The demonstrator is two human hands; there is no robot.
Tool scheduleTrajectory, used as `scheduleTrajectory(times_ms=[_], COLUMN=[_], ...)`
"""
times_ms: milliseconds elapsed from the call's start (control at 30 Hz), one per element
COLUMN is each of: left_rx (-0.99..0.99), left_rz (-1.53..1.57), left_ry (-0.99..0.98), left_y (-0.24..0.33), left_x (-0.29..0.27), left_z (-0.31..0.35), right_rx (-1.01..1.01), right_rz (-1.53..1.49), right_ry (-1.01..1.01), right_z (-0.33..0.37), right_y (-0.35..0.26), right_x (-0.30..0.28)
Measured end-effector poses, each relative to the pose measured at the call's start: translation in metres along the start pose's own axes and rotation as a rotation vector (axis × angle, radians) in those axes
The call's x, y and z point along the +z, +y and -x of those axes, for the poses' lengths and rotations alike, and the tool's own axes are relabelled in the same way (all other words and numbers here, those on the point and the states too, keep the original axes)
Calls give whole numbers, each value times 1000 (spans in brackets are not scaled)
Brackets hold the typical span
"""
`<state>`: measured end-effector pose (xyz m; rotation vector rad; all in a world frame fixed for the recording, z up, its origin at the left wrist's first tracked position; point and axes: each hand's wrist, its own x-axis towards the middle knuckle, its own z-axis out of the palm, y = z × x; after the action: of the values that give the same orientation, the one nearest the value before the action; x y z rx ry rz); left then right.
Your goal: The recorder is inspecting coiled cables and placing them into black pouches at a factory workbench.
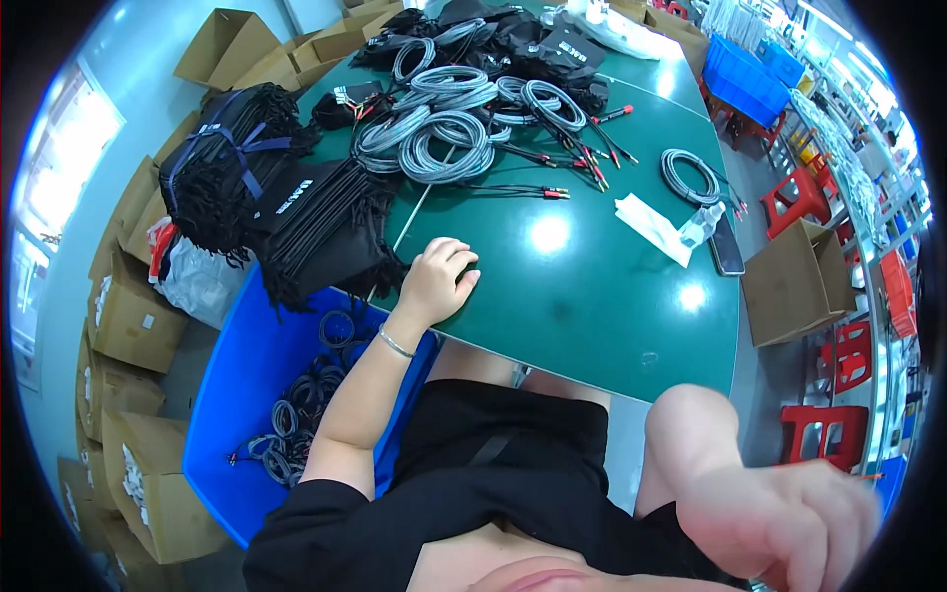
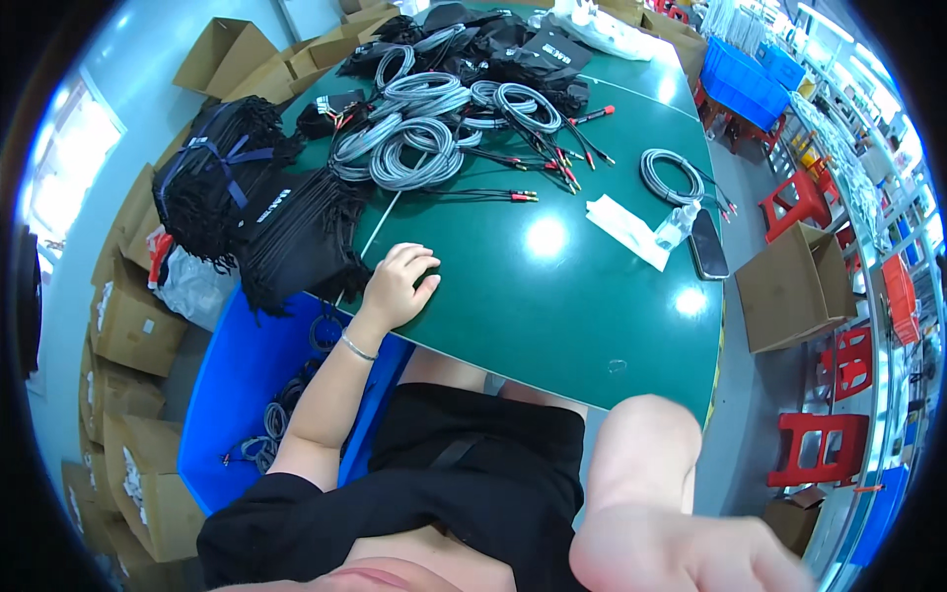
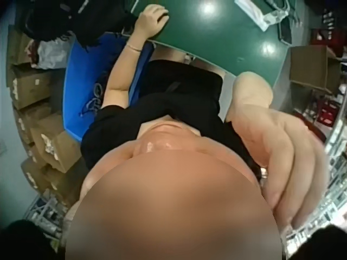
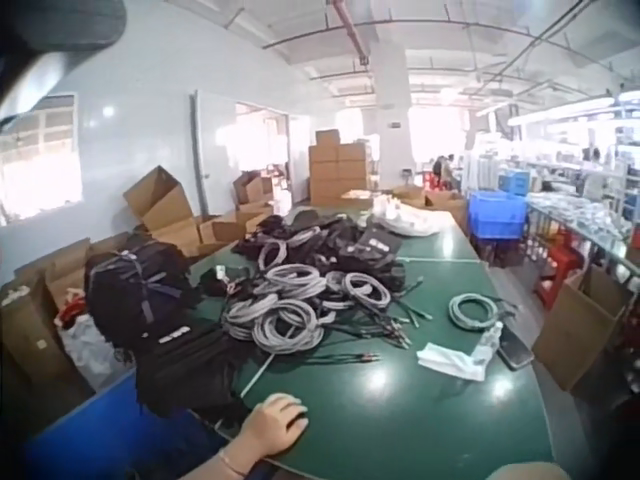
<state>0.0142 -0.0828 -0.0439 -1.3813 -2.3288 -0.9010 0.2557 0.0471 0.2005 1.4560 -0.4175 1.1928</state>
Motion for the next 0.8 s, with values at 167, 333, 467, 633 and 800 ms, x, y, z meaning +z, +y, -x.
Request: scheduleTrajectory(times_ms=[167,333,467,633,800], left_rx=[37,56,29,30,37], left_rz=[45,59,61,43,32], left_ry=[-21,-25,-9,-29,1], left_y=[0,-5,-22,-12,-17], left_x=[9,-2,7,11,14], left_z=[-10,-17,-15,-15,-7], right_rx=[-307,760,1127,1226,1050], right_rz=[345,1036,1624,2048,2139], right_ry=[-296,-1181,-805,-594,-687], right_z=[43,69,102,127,136], right_y=[-36,-123,-175,-248,-241], right_x=[-24,-82,-121,-116,-117])
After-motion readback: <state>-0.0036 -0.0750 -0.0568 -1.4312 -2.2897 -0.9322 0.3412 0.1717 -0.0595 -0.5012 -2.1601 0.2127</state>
